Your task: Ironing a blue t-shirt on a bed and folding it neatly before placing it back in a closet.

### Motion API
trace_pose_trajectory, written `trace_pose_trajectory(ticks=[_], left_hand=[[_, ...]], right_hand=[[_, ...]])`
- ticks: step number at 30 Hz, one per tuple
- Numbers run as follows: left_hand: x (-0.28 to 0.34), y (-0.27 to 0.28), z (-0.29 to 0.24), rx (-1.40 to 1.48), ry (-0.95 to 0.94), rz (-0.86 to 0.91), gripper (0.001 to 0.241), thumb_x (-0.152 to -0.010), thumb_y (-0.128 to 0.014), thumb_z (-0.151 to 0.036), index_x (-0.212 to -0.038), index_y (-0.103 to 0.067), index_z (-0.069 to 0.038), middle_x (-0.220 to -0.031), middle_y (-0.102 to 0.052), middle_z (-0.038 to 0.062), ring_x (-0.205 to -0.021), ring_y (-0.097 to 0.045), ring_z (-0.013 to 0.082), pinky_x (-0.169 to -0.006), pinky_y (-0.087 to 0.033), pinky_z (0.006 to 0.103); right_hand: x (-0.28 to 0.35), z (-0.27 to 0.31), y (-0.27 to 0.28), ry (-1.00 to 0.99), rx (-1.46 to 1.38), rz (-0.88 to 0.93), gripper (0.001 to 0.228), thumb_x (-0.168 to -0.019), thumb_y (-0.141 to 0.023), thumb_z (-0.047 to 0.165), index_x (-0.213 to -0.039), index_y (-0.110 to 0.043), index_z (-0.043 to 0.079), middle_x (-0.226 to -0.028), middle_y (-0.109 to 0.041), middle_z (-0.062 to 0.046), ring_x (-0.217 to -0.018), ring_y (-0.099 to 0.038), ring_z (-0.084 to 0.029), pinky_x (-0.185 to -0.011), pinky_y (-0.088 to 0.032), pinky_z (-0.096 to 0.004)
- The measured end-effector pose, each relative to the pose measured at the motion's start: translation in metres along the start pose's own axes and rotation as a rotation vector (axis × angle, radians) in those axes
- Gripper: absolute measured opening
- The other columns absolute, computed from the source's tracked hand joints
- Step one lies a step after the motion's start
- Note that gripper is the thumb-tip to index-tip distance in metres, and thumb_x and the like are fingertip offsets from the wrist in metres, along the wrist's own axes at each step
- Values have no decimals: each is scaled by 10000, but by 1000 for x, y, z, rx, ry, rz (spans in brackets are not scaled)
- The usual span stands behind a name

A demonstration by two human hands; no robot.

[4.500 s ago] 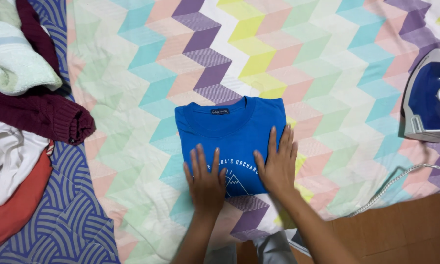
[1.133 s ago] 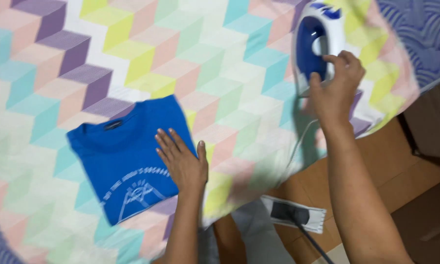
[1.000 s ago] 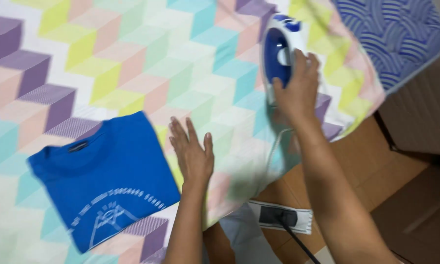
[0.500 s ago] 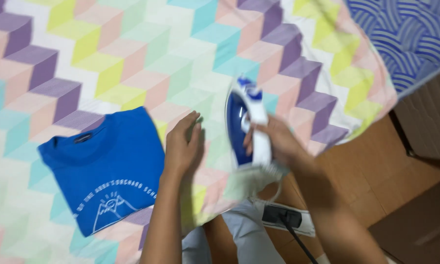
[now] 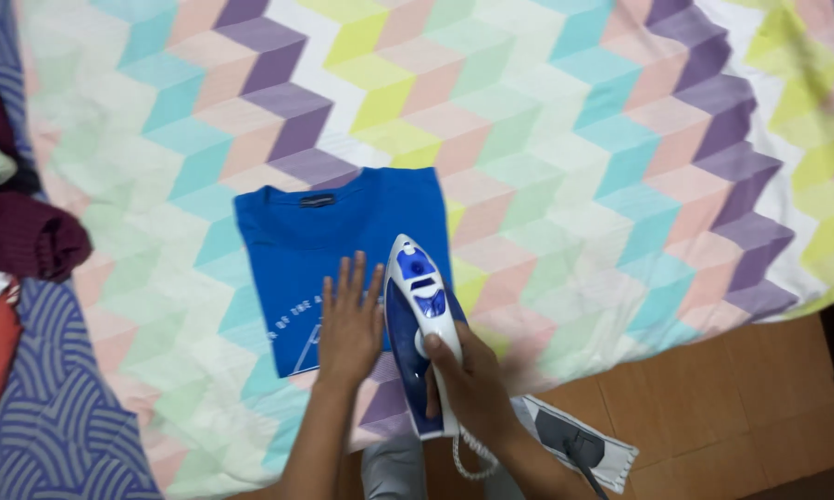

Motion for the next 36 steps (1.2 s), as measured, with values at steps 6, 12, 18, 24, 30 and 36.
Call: trace_pose_trajectory(ticks=[6,12,18,24,30,36], left_hand=[[10,5,6,112,-78,-48,576,-1012,-468,-261,-1567,-395,-126,-1690,-236,101,-1561,-195,303,-1245,-138,541],[14,15,11,190,-70,-94,574,-1014,-473,-271,-1573,-404,-163,-1694,-246,80,-1567,-205,285,-1256,-146,541],[15,16,14,242,-86,-119,579,-1013,-466,-274,-1579,-395,-180,-1693,-248,70,-1562,-205,284,-1250,-143,541],[15,3,14,180,-93,-95,603,-1020,-443,-296,-1607,-346,-194,-1707,-206,67,-1577,-173,275,-1266,-122,538],[25,-1,41,113,8,-7,632,-986,-421,-498,-1577,-291,-315,-1677,-146,0,-1541,-104,253,-1227,-73,593],[84,44,112,135,350,-130,694,-953,-608,-454,-1563,-345,-252,-1648,-230,123,-1483,-227,317,-1117,-251,607]], right_hand=[[-68,49,-8,228,207,-313,303,-993,-597,284,-1007,-630,-17,-589,-599,-60,-422,-583,-130,-372,-482,-301],[-115,101,-6,193,216,-347,354,-1042,-567,343,-1020,-627,-5,-603,-558,-51,-434,-562,-151,-394,-479,-310],[-34,39,12,73,218,-409,310,-1006,-544,324,-1032,-624,25,-556,-546,-60,-393,-553,-174,-382,-431,-317],[-43,37,21,97,213,-481,329,-1028,-564,313,-988,-639,-4,-580,-551,-62,-406,-535,-168,-389,-429,-317],[-93,65,41,215,70,-514,335,-1045,-595,331,-985,-632,4,-589,-543,-55,-410,-526,-162,-382,-448,-316],[-3,62,-19,83,334,-326,287,-985,-585,289,-1172,-648,80,-556,-544,-58,-368,-516,-160,-345,-411,-320]])
Point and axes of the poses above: each hand's wrist, its own x-axis away from the middle knuckle, its own y-axis out of the back of the hand, z = x × y, the point moved 10 cm from there along -x, towards the middle knuckle
